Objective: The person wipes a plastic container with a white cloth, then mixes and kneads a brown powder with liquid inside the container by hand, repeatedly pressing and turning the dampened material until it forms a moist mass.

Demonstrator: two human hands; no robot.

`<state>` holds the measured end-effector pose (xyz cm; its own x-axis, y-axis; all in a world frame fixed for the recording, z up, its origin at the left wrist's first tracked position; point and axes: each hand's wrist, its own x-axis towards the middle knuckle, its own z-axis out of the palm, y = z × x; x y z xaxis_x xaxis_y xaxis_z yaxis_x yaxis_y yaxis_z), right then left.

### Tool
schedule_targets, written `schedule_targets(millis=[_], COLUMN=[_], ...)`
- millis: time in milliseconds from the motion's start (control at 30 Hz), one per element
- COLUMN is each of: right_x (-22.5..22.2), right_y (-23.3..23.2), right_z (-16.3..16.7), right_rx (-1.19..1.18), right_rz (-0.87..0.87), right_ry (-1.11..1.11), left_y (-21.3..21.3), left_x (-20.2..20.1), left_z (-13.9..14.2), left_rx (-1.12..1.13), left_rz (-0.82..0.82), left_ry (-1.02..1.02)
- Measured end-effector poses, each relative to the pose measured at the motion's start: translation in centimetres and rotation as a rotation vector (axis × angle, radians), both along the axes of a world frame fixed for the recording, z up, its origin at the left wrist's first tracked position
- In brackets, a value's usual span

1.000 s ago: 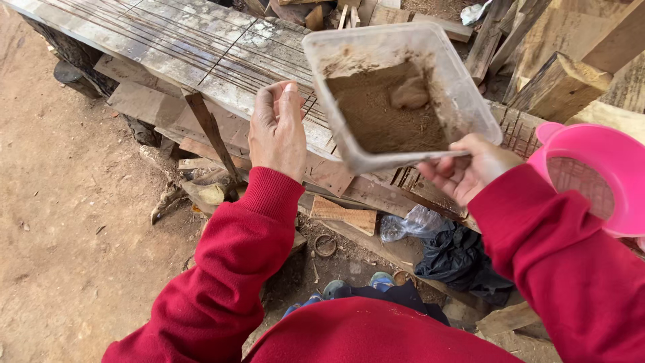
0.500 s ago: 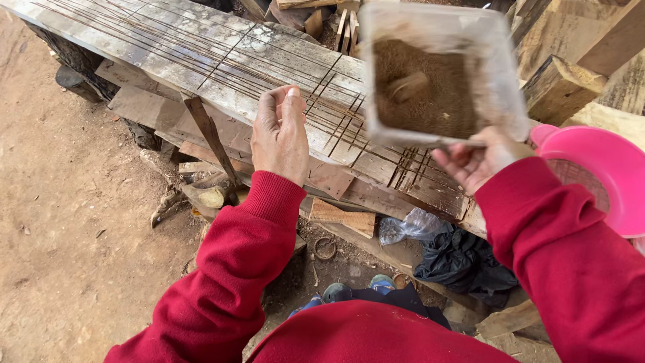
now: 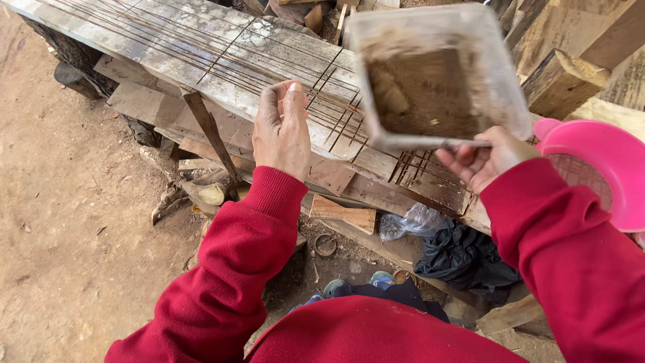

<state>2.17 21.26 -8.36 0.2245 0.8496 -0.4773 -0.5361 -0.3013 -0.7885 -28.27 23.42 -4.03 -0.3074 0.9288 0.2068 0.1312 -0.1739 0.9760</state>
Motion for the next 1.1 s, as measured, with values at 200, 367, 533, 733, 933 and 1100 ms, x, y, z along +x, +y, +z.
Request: schedule_targets(millis=[200, 367, 533, 733, 933, 1100], right_x=[-1.2, -1.2, -1.4, -1.8, -1.2, -0.3], right_y=[-0.4, -0.1, -0.3, -0.5, -0.7, -1.1], right_z=[0.6, 0.8, 1.0, 2.3, 1.0, 0.3], right_rx=[-0.045, 0.016, -0.08, -0.052, 0.046, -0.058], right_rz=[0.012, -0.018, 0.056, -0.047, -0.07, 0.034], right_ry=[-0.007, 0.084, -0.069, -0.016, 0.038, -0.169], left_y=[0.1, 0.2, 0.6, 0.4, 0.0, -0.3], left_x=[0.3, -0.4, -0.5, -0.4, 0.9, 1.0], left_z=[-0.1, 0.0, -0.2, -0.3, 0.1, 0.2], left_rx=[0.006, -0.007, -0.012, 0.008, 0.023, 0.005], left_rz=[-0.021, 0.002, 0.011, -0.016, 0.016, -0.016], left_ry=[0.0, -0.005, -0.006, -0.02, 0.094, 0.1])
